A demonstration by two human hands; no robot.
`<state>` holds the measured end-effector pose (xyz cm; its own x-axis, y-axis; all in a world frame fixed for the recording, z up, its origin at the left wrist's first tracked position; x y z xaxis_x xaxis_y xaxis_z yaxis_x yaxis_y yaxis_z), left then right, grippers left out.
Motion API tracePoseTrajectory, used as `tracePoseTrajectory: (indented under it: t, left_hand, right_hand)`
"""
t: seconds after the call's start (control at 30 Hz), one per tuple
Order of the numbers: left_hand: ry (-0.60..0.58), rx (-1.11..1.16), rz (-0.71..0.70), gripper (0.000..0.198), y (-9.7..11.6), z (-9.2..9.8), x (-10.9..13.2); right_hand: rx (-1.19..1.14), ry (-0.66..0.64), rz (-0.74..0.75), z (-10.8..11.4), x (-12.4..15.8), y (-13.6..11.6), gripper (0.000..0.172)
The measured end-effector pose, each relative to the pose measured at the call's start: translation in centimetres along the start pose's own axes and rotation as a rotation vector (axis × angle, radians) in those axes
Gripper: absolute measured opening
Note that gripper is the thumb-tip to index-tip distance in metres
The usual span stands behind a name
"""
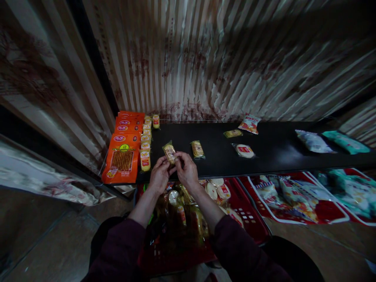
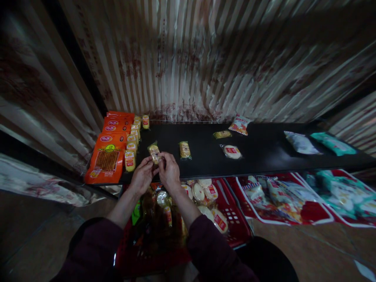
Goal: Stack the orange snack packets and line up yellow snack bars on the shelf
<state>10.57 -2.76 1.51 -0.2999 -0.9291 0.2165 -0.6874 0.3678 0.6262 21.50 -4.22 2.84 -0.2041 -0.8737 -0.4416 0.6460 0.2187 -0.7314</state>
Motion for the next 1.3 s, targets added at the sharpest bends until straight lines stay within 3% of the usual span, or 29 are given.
tracePoseTrajectory:
  t: [0.47,0.8,1.3]
  left_hand:
    - [0.039,-0.121,-0.128,0.027,0.6,-0.2,0.4]
    - [0.095,-0.329,-0.273,0.028,0.4,0.0,0.0]
    - [0.178,-0.562,-0.467,0.031,0.4,1.3,-1.2]
  right_hand:
    - [-0.039,0.033,-0.044,-0.5,-0.5,-0.2,0.027]
    - [-0.349,-0.087,-0.293,-1.0,-1.0,-0.7,0.038]
    - [-0.269,-0.072,-0.260,-2.6,-1.2,1.8,0.026]
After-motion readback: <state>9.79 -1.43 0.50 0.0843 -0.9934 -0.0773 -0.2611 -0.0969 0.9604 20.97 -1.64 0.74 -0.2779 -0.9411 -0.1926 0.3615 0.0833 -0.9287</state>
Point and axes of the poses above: each hand's wrist, its own x-axis away from the middle knuckle, its own z-axis out of the back of the hand, y = z × x, the point moved 1 cm from there along -x, towards the middle knuckle
